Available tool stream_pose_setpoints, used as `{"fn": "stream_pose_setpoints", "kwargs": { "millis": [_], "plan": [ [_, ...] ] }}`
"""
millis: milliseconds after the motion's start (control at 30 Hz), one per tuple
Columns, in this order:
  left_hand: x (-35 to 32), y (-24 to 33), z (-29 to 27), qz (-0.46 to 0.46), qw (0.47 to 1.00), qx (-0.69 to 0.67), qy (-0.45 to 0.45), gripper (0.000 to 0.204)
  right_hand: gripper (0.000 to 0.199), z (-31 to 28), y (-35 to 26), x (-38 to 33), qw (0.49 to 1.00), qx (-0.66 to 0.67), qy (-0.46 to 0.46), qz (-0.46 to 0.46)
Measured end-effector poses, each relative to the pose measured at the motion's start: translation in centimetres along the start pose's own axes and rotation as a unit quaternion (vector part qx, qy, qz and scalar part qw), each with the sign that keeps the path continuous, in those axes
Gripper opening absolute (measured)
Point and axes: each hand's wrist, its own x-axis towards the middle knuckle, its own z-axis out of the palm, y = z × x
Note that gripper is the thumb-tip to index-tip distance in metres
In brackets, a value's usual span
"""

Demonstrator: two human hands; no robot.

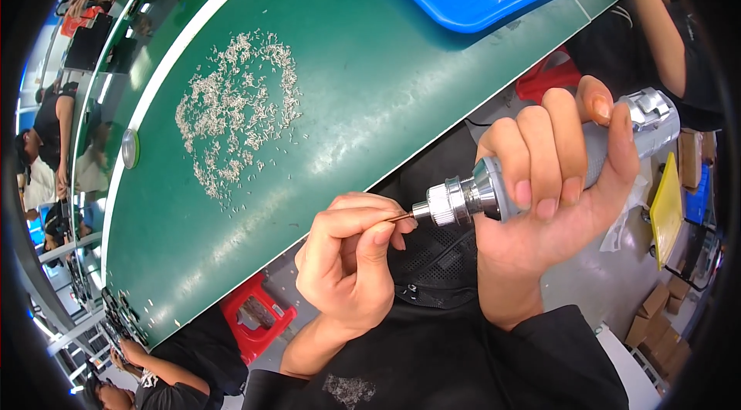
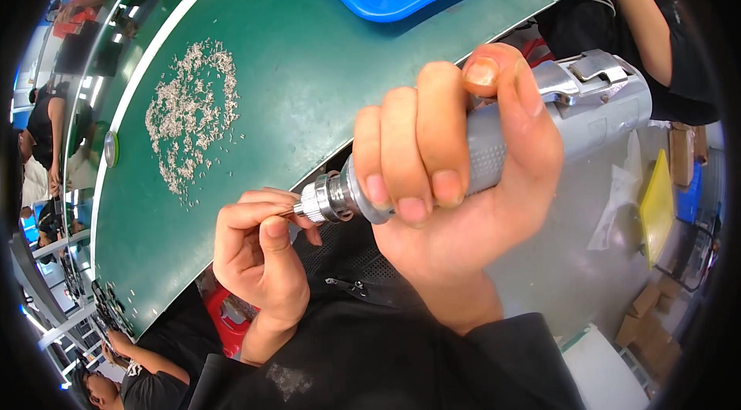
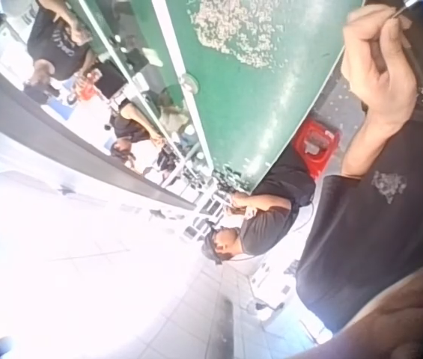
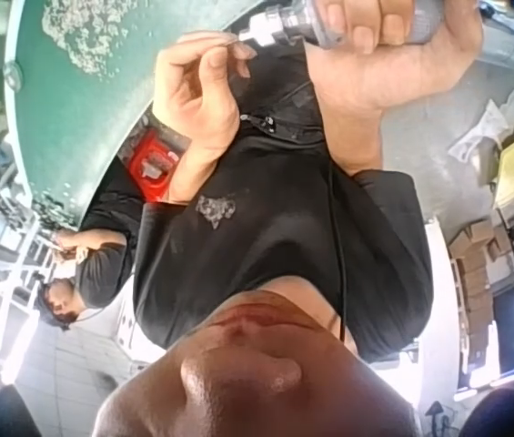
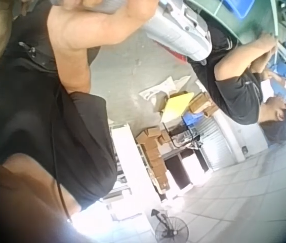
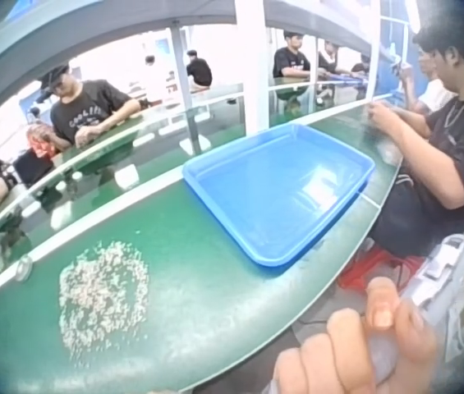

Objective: The recorder uses an electric screwdriver to assemble small electronic modules at a workshop assembly line.

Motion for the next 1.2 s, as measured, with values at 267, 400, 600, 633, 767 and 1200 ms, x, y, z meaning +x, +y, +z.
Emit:
{"fn": "stream_pose_setpoints", "kwargs": {
  "millis": [267,400,600,633,767,1200],
  "plan": [
    [0.3,-0.5,-0.6,0.002,0.995,0.052,-0.083,0.036,0.024,-0.5,0.1,-0.2,0.999,0.030,0.025,0.011],
    [1.3,-0.2,-0.7,-0.015,0.997,0.017,-0.068,0.054,0.023,-0.6,-0.4,0.1,0.999,0.028,0.047,-0.002],
    [1.4,2.1,-5.4,0.040,0.978,0.176,-0.105,0.019,0.019,0.8,0.7,0.7,0.993,0.015,0.113,0.000],
    [2.3,3.4,-5.1,0.034,0.962,0.216,-0.165,0.015,0.020,0.9,0.3,1.0,0.992,0.011,0.129,0.001],
    [4.0,3.4,-4.8,0.065,0.869,0.223,-0.437,0.015,0.024,-1.8,1.1,1.5,0.982,0.056,0.175,0.043],
    [3.7,-0.8,-6.5,0.177,0.695,0.266,-0.644,0.012,0.014,-3.6,3.3,3.2,0.989,0.037,0.111,0.096]
  ]
}}
